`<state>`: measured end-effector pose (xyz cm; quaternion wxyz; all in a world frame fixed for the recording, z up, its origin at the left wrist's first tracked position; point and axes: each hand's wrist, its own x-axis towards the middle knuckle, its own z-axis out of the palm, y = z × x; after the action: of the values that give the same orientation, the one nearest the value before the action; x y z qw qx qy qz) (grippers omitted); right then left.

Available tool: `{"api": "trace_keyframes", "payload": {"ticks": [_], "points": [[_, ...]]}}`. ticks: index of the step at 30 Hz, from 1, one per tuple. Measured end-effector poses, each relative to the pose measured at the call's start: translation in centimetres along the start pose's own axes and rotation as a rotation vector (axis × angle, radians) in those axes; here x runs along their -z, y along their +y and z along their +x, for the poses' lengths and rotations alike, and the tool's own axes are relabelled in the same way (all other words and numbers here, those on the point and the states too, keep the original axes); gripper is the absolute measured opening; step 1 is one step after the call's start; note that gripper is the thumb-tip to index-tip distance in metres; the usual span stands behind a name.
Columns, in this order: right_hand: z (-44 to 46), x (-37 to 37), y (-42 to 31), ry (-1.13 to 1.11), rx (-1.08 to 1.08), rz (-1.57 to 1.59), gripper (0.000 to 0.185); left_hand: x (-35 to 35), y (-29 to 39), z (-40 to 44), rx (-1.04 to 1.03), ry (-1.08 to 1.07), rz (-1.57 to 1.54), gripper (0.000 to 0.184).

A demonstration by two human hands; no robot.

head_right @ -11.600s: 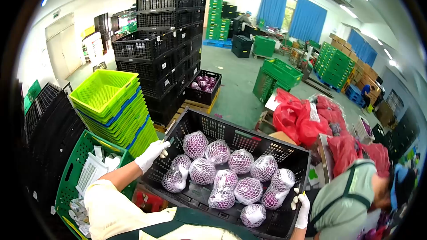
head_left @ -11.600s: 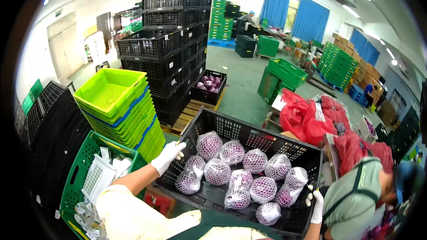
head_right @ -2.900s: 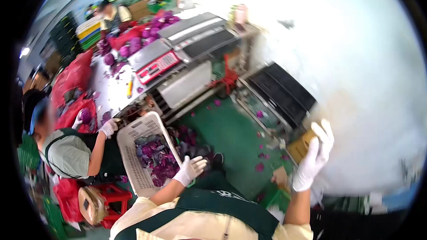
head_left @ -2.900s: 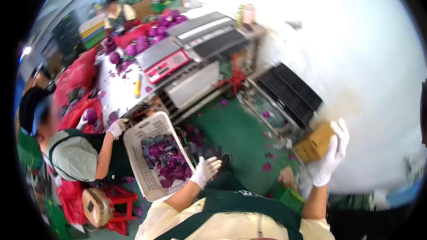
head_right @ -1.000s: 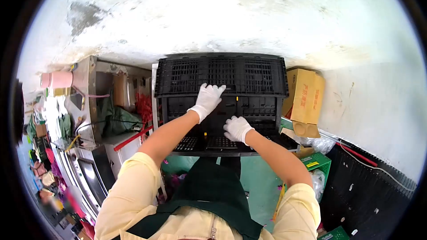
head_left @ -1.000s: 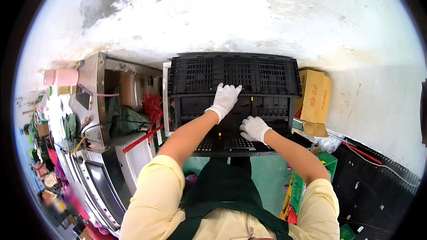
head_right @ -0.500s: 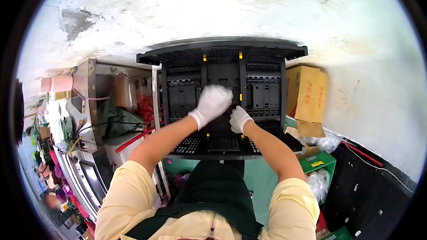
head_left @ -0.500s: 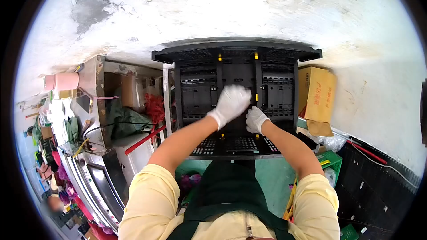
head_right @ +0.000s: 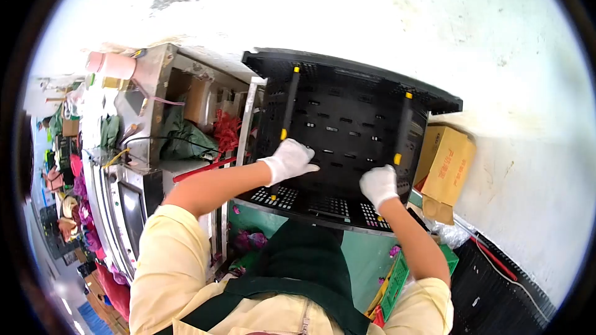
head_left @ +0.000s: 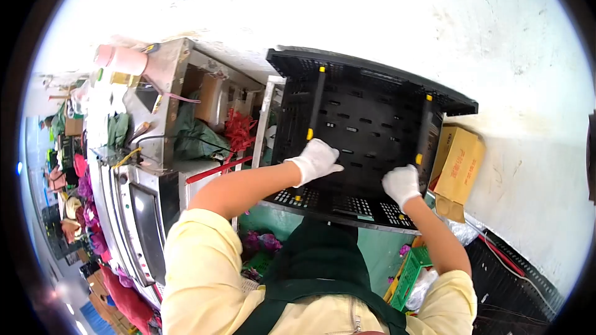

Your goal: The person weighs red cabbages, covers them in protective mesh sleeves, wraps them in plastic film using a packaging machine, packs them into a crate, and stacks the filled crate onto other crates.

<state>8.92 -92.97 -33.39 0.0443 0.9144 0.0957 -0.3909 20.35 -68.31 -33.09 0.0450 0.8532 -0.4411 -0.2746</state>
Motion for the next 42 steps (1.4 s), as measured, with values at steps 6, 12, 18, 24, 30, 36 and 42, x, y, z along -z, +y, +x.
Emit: {"api": "trace_keyframes", "payload": {"ticks": [6, 12, 18, 24, 30, 36, 42], "points": [[-10.0, -3.1, 10.8, 0.497, -0.084, -0.159, 0.06, 5.2, -8.2, -10.3, -0.089, 0.218, 0.409, 0.053], [-12.4, 0.2, 6.1, 0.614, -0.16, 0.264, 0.053, 8.2, 4.3, -18.8, 0.131, 0.376, -0.504, 0.045], [-11.1, 10.2, -8.1, 0.778, 0.402, 0.765, 0.029, 5.1, 14.9, -33.9, 0.336, 0.341, -1.069, 0.05], [-10.9, 18.7, -27.1, 0.715, 0.833, 0.901, 0.029, 0.6, 19.9, -47.0, 0.59, 0.9, -1.407, 0.05], [-4.5, 23.1, -40.4, 0.766, 0.779, 1.238, 0.039, -3.6, 17.9, -59.8, 0.743, 1.518, -1.472, 0.043], [7.0, 23.7, -48.5, 0.585, 0.224, 1.664, 0.063, -7.3, 7.3, -78.0, 0.883, 1.941, -1.088, 0.054], [3.6, 24.7, -51.9, 0.544, 0.117, 1.746, 0.056, -12.0, -11.2, -95.8, 1.361, 1.914, -0.364, 0.088]]}}
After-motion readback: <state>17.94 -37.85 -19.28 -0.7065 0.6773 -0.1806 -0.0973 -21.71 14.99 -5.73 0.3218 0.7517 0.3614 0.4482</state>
